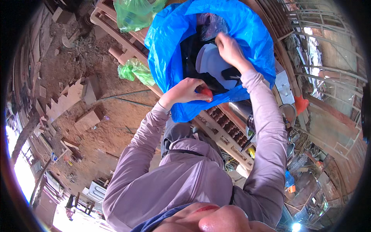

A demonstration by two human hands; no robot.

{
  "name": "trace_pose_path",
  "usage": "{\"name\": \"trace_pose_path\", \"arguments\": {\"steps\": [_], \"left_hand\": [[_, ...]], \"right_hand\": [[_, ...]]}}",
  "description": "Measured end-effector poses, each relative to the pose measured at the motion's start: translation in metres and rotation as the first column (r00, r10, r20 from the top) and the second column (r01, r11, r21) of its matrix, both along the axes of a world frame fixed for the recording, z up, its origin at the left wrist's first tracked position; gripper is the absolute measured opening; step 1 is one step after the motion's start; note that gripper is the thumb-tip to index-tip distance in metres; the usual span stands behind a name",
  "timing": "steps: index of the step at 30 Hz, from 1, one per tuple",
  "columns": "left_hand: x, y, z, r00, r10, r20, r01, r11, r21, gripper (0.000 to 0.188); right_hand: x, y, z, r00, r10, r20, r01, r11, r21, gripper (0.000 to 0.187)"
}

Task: The person unpacks items from a blue plastic bag, including a white bowl and a red tomato, then transfers green vegetables from a pot into a bowl using chopsticks. They pour liquid from a pot into a bowl, add cooked meat from a container into the pot, and place the tomato into a small container.

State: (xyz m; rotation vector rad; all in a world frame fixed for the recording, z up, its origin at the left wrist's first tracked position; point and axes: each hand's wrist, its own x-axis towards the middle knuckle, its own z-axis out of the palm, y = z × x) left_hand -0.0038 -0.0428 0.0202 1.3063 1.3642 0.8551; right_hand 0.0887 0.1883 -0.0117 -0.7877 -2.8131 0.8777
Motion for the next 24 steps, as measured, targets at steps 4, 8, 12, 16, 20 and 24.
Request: {"name": "trace_pose_path", "arguments": {"steps": [4, 8, 12, 16, 20, 24], "left_hand": [[0.002, 0.006, 0.009, 0.999, -0.046, 0.028, 0.047, 0.999, -0.011, 0.044], [0.006, 0.012, -0.001, 0.985, -0.036, 0.166, 0.033, 0.999, 0.019, 0.039], [0.005, 0.020, 0.003, 0.999, 0.035, 0.042, -0.043, 0.978, 0.205, 0.040], [0.003, 0.028, 0.000, 0.994, 0.088, -0.061, -0.074, 0.975, 0.208, 0.042], [0.003, 0.023, -0.017, 0.969, -0.005, -0.248, 0.010, 1.000, 0.020, 0.041], [-0.002, 0.024, -0.024, 0.969, 0.046, -0.242, 0.010, 0.974, 0.226, 0.043]], "right_hand": [[0.075, -0.006, -0.011, 0.626, 0.158, 0.764, -0.285, 0.958, 0.036, 0.023], [0.089, -0.002, -0.017, 0.220, -0.069, 0.973, -0.601, 0.776, 0.191, 0.026], [0.070, 0.022, -0.007, 0.317, -0.153, 0.936, -0.491, 0.818, 0.300, 0.032], [0.071, 0.043, -0.012, 0.487, -0.303, 0.819, -0.341, 0.798, 0.497, 0.033], [0.080, 0.043, -0.002, 0.671, -0.443, 0.595, 0.110, 0.853, 0.510, 0.040], [0.047, 0.022, 0.014, 0.741, -0.492, 0.457, 0.415, 0.871, 0.265, 0.041]]}}
